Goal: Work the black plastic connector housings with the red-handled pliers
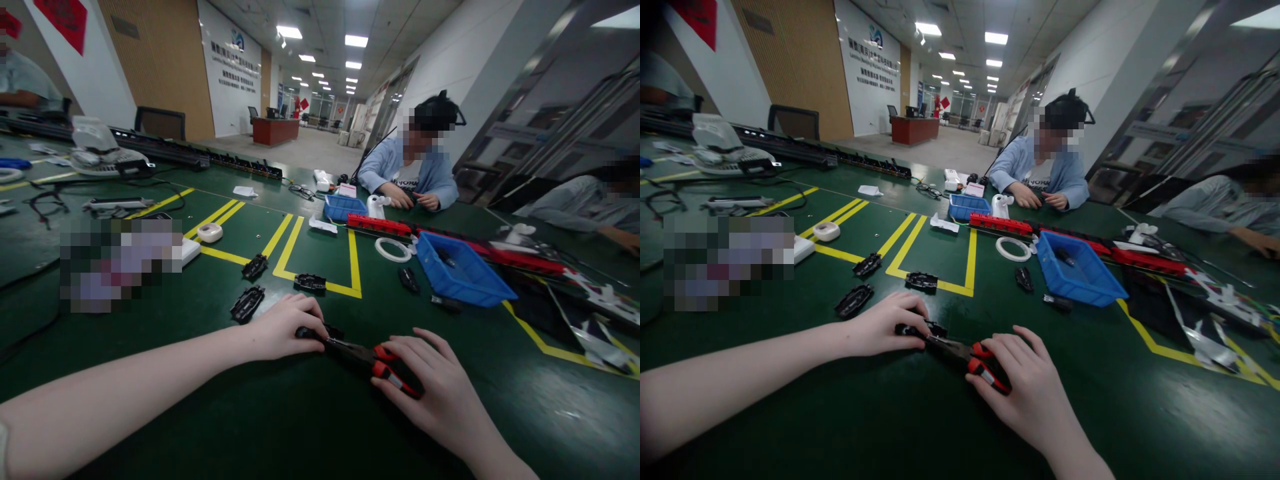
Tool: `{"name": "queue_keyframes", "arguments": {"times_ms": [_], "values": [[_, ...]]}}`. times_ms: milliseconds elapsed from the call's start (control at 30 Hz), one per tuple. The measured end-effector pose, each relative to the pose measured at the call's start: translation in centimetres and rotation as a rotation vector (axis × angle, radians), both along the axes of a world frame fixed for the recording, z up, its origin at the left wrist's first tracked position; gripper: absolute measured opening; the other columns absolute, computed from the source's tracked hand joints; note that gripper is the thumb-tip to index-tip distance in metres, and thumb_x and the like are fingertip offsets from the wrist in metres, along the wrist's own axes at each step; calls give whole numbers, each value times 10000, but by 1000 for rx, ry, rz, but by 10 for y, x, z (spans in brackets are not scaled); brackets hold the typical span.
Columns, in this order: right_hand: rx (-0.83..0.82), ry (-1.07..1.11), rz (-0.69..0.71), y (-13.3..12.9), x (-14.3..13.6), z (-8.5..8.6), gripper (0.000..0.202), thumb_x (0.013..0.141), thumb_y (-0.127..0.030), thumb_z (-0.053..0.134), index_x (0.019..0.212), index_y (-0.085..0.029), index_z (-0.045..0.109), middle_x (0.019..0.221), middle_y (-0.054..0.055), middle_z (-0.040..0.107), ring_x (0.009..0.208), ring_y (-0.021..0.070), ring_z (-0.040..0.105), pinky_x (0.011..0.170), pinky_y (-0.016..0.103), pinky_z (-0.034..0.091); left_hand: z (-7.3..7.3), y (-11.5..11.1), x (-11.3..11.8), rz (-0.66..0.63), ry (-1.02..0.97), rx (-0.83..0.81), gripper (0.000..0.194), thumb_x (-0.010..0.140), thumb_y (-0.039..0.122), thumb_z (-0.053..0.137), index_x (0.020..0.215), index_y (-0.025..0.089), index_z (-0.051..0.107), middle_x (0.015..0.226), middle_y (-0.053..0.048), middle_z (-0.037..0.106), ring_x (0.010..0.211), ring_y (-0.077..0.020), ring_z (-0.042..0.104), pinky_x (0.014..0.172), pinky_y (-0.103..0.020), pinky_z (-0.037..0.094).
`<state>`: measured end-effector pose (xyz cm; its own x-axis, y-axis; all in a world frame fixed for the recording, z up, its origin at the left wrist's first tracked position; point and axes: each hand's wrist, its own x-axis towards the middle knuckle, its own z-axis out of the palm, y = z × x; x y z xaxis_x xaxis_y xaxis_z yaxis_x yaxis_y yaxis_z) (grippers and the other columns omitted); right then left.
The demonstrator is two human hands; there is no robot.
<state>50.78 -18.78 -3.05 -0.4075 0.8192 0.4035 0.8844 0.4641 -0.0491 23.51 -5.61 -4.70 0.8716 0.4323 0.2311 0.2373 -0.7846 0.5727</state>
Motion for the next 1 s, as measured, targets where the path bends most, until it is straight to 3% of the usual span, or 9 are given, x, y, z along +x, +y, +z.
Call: {"name": "queue_keyframes", "arguments": {"times_ms": [400, 1000], "values": [[54, -44, 28, 2, -6, 3, 307, 873, -370, 627, 1119, -199, 562, 1008, 80, 724, 981, 262, 677, 944, 514, 455, 0, 0, 0, -7, -2, 2, 148, 892, 336, 683, 1021, 272, 716, 1089, -26, 605, 1055, -222, 552, 926, -380, 388], [0, -36, 29, 2, 1, 3, 347, 877, -371, 633, 1169, -219, 525, 1019, 65, 706, 915, 232, 678, 954, 509, 448, 0, 0, -1, -8, -5, -11, 152, 892, 329, 686, 1034, 283, 713, 1089, -20, 602, 1047, -215, 551, 923, -384, 388]]}}
